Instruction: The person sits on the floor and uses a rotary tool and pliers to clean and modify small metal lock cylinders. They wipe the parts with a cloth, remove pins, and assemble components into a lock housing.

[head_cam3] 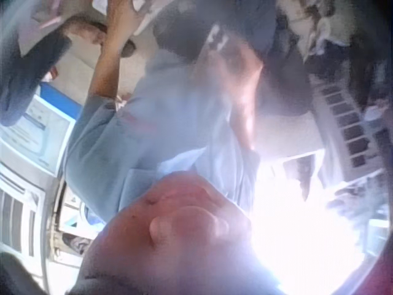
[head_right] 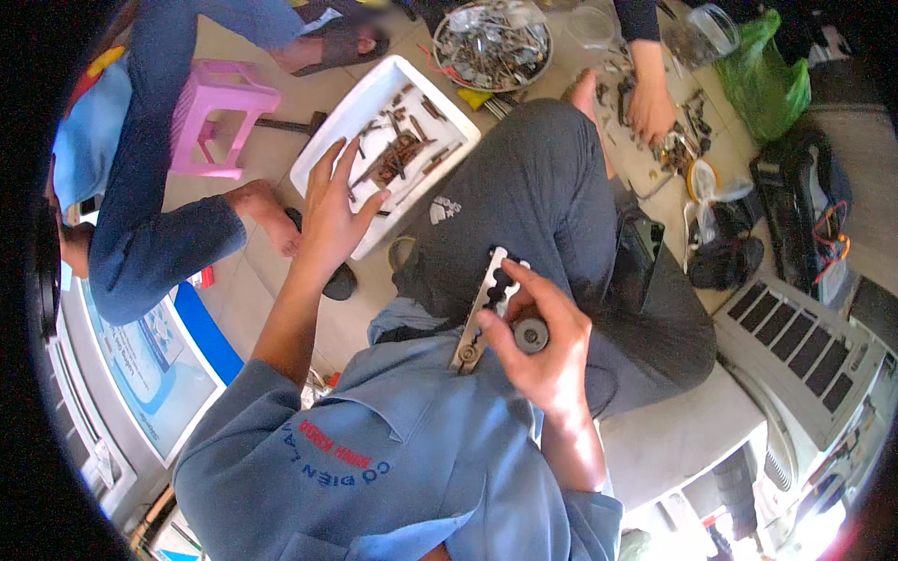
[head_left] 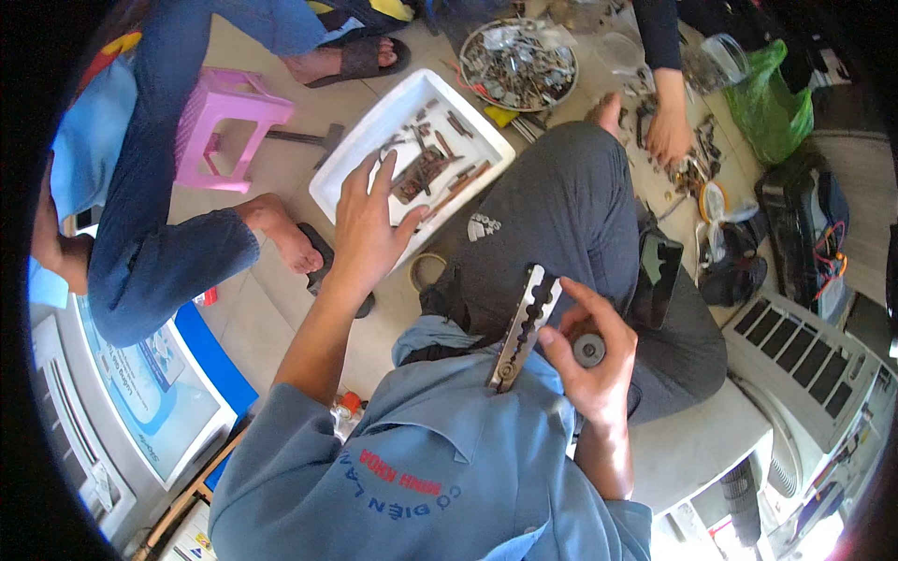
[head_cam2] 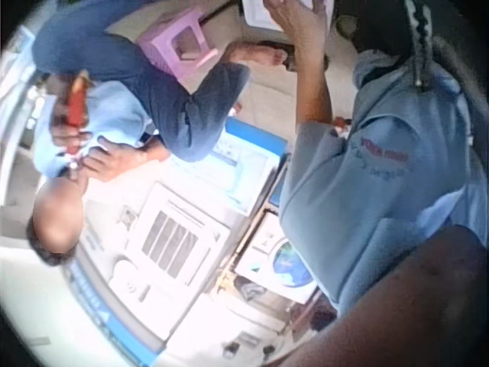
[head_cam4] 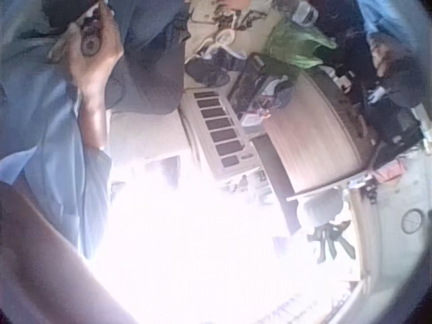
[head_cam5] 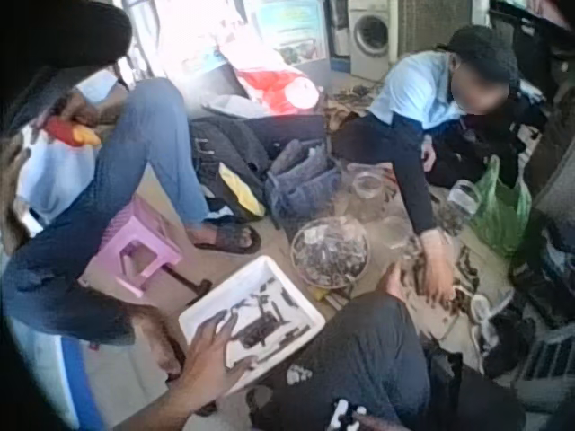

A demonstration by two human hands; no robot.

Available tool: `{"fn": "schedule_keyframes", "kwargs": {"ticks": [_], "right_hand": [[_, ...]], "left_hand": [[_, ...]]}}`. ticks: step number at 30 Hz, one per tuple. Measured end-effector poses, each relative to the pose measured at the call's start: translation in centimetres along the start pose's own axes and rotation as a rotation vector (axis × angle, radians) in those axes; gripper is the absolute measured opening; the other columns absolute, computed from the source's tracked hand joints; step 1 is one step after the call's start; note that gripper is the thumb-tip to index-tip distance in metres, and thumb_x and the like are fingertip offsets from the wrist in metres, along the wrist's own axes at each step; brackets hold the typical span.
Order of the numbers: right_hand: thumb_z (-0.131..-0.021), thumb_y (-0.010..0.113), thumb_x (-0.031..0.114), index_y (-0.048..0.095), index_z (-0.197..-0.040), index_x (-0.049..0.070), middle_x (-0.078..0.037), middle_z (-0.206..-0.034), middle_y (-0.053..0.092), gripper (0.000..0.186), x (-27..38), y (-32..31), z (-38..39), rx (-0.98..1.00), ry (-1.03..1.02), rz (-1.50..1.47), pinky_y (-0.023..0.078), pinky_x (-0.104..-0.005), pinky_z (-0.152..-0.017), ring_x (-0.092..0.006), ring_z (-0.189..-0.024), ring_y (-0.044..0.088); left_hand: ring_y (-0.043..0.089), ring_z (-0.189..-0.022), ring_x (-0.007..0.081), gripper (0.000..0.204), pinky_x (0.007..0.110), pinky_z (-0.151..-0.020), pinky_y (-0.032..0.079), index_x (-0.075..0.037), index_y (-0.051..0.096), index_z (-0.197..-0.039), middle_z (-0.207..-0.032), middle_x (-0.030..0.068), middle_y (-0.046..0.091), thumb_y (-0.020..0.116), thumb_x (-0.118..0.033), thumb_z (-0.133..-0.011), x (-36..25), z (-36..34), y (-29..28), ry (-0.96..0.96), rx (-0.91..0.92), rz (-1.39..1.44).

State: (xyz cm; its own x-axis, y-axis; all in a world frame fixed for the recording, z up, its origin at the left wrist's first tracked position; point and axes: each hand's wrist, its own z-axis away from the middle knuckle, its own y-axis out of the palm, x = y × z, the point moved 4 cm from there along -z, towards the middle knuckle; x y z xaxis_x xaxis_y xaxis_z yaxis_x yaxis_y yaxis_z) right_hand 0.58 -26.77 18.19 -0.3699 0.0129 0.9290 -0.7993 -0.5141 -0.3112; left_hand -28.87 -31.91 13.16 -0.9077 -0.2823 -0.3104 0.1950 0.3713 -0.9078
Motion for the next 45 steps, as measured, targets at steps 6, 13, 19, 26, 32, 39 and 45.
{"fn": "schedule_keyframes", "kwargs": {"ticks": [6, 13, 19, 26, 32, 39, 45], "right_hand": [[-0.084, 0.081, 0.006, 0.064, -0.112, 0.001, -0.005, -0.083, 0.064, 0.032, -4.3, -2.8, 2.5, -0.131, 0.259, 0.032, 0.049, -0.0267, -0.071, -0.0112, -0.077, 0.06], [-0.09, 0.056, 0.0, 0.048, -0.124, 0.006, -0.009, -0.103, 0.057, 0.035, -8.4, -4.3, 6.9, -0.269, 0.443, -0.72, 0.048, -0.0315, -0.077, -0.0153, -0.086, 0.055], [-0.089, 0.053, 0.0, 0.052, -0.122, 0.003, -0.011, -0.103, 0.059, 0.033, -9.6, -4.9, 7.3, -0.245, 0.389, -0.768, 0.048, -0.0311, -0.077, -0.0164, -0.085, 0.056], [-0.1, 0.061, 0.009, 0.059, -0.119, -0.002, -0.008, -0.096, 0.065, 0.022, -9.6, -7.2, 7.1, -0.341, 0.307, -0.83, 0.049, -0.028, -0.079, -0.015, -0.088, 0.063], [-0.104, 0.066, 0.025, 0.065, -0.119, -0.002, -0.012, -0.098, 0.071, 0.031, -9.4, -12.0, 6.7, -0.606, 0.242, -0.771, 0.057, -0.0299, -0.08, -0.0203, -0.093, 0.073], [-0.104, 0.063, 0.028, 0.067, -0.124, 0.0, -0.007, -0.09, 0.071, 0.034, -10.6, -23.3, -1.0, -0.793, 0.107, -0.13, 0.051, -0.0298, -0.078, -0.0113, -0.08, 0.061], [-0.092, 0.076, 0.03, 0.055, -0.125, 0.006, -0.025, -0.098, 0.07, 0.047, -21.7, -24.5, -12.8, -0.398, 0.155, 0.444, 0.054, -0.0472, -0.086, -0.0451, -0.098, 0.068]], "left_hand": [[0.071, -0.066, 0.0398, 0.078, 0.049, -0.061, 0.056, -0.001, 0.072, -0.08, -0.071, 0.0219, 0.071, 0.064, -0.079, -0.083, -10.1, 4.5, 1.8, -0.026, 0.922, 0.228], [0.072, -0.078, 0.0466, 0.06, 0.053, -0.074, 0.059, 0.005, 0.061, -0.101, -0.081, 0.0273, 0.072, 0.084, -0.045, -0.077, -15.4, 8.5, 3.8, 0.002, 1.095, 0.202], [0.071, -0.077, 0.0481, 0.042, 0.053, -0.075, 0.059, 0.004, 0.057, -0.104, -0.084, 0.028, 0.071, 0.075, -0.029, -0.086, -15.1, 8.8, 4.2, 0.061, 1.097, 0.358], [0.075, -0.083, 0.027, 0.046, 0.038, -0.075, 0.061, 0.001, 0.045, -0.141, -0.106, 0.0214, 0.073, 0.06, -0.017, -0.102, -15.0, 5.8, 3.4, -0.333, 1.383, 1.009], [0.067, -0.063, 0.0173, 0.062, 0.028, -0.052, 0.054, -0.002, 0.037, -0.153, -0.107, 0.0171, 0.071, 0.065, -0.014, -0.099, -14.3, -0.8, 4.3, -0.304, 1.269, 0.99], [0.068, -0.096, 0.0399, 0.053, 0.044, -0.09, 0.053, -0.001, 0.06, -0.138, -0.108, 0.0216, 0.067, 0.075, -0.015, -0.089, -14.9, -7.1, 7.5, 0.246, 0.555, 0.451], [0.063, -0.101, 0.0384, 0.055, 0.043, -0.094, 0.05, -0.005, 0.062, -0.14, -0.118, 0.0218, 0.065, 0.077, -0.017, -0.089, -16.1, -6.1, 8.5, 0.284, 0.51, 0.168]]}}
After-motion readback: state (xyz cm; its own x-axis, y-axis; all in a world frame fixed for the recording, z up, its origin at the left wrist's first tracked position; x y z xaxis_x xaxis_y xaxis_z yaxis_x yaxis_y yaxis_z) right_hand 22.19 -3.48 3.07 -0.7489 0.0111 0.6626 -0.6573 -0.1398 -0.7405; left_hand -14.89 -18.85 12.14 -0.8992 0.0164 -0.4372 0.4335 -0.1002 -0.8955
